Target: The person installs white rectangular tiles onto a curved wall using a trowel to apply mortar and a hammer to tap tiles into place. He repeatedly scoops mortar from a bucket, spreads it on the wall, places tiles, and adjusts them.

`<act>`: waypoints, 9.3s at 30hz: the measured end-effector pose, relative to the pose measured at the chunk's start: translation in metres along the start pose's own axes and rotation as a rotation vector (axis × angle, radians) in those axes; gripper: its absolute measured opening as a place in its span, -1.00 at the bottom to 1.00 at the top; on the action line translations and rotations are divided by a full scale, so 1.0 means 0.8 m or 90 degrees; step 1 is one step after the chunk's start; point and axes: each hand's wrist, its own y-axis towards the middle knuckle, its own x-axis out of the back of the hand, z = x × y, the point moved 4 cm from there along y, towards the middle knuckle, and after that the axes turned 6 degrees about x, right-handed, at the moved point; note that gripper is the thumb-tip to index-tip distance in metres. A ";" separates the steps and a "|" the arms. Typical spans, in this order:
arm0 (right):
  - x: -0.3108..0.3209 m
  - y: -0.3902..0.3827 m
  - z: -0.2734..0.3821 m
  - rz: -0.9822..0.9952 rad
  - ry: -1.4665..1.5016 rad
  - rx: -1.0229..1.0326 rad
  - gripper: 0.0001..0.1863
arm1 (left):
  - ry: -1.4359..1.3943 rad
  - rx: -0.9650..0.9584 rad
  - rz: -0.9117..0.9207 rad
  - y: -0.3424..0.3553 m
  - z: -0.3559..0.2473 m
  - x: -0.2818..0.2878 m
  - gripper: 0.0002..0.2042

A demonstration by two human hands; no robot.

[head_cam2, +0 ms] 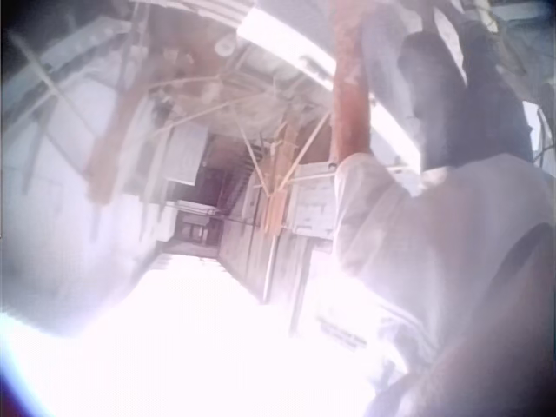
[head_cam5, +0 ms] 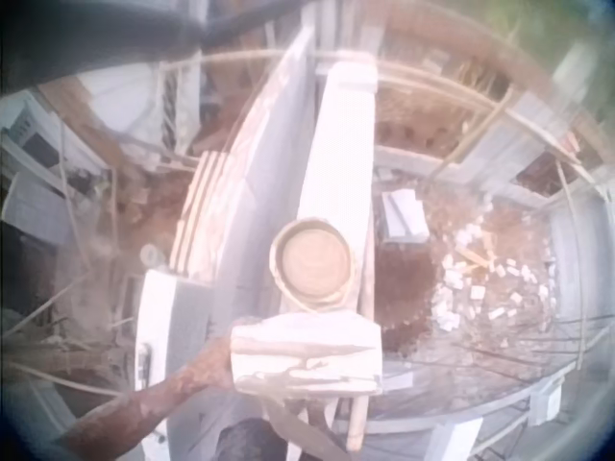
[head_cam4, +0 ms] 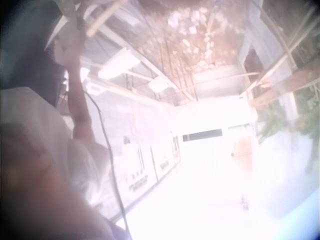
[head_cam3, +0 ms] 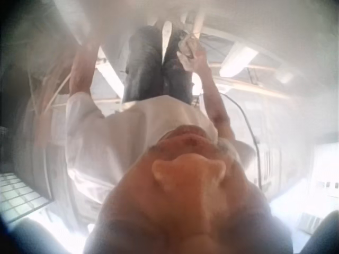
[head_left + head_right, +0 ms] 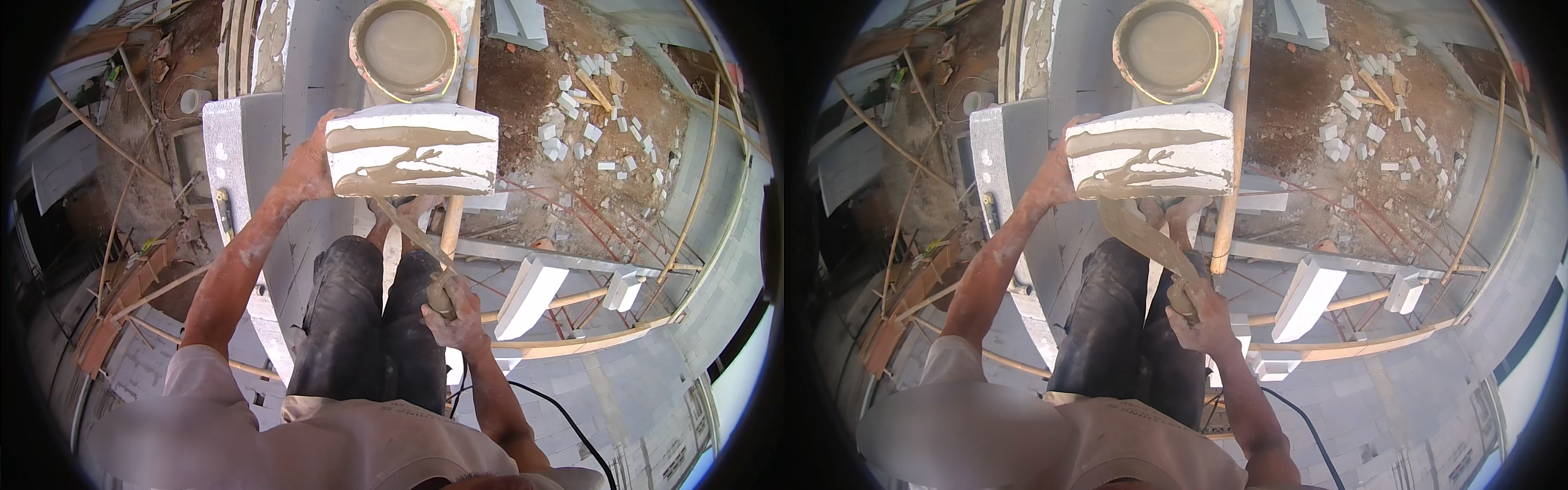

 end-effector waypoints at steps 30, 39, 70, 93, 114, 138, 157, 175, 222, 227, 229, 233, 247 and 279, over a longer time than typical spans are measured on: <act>-0.019 0.523 -0.266 0.258 -0.769 0.011 -0.54 | -0.098 0.080 -0.009 -0.005 0.005 -0.006 -0.03; 0.117 0.448 -0.273 0.170 0.073 -0.316 -0.47 | -0.117 0.074 -0.022 -0.002 0.004 -0.003 -0.03; 0.228 0.162 0.009 0.154 -0.416 0.382 -0.47 | -0.035 0.099 -0.051 -0.009 -0.011 -0.002 0.04; 0.118 0.433 -0.221 0.124 -0.551 0.310 -0.43 | 0.002 0.092 -0.010 -0.008 -0.010 -0.002 0.03; -0.074 0.250 -0.386 0.105 0.166 -0.063 0.00 | 0.048 0.083 -0.036 -0.065 0.079 0.026 -0.19; 0.016 0.246 -0.087 0.170 -0.217 0.162 0.10 | -1.195 0.526 -0.335 -0.096 0.055 -0.263 -0.43; 0.221 0.314 0.183 0.353 -0.588 0.117 0.40 | -1.553 0.365 -0.313 0.079 -0.132 -0.215 -0.60; 0.145 0.644 0.378 0.485 -0.721 0.359 0.36 | -1.561 -0.015 -0.384 0.298 -0.170 0.120 -0.53; -0.279 0.931 0.176 0.898 -0.695 1.091 0.30 | 0.060 0.645 -0.885 0.089 0.017 0.128 -0.02; -0.279 0.935 0.171 0.911 -0.645 1.076 0.31 | 0.280 0.616 -0.527 0.111 0.117 0.231 0.10; -0.278 0.933 0.171 0.907 -0.611 1.121 0.29 | 0.240 0.605 -0.447 0.108 0.122 0.238 0.06; -0.279 0.936 0.163 0.912 -0.649 1.113 0.25 | 0.300 0.581 -0.514 0.099 0.104 0.232 -0.02; -0.289 0.929 0.158 0.868 -0.731 1.097 0.19 | 0.312 0.618 -0.534 0.115 0.109 0.229 -0.10; -0.338 0.764 0.235 0.989 -0.713 0.868 -0.24 | -0.088 0.602 -0.874 0.158 0.127 0.201 -0.21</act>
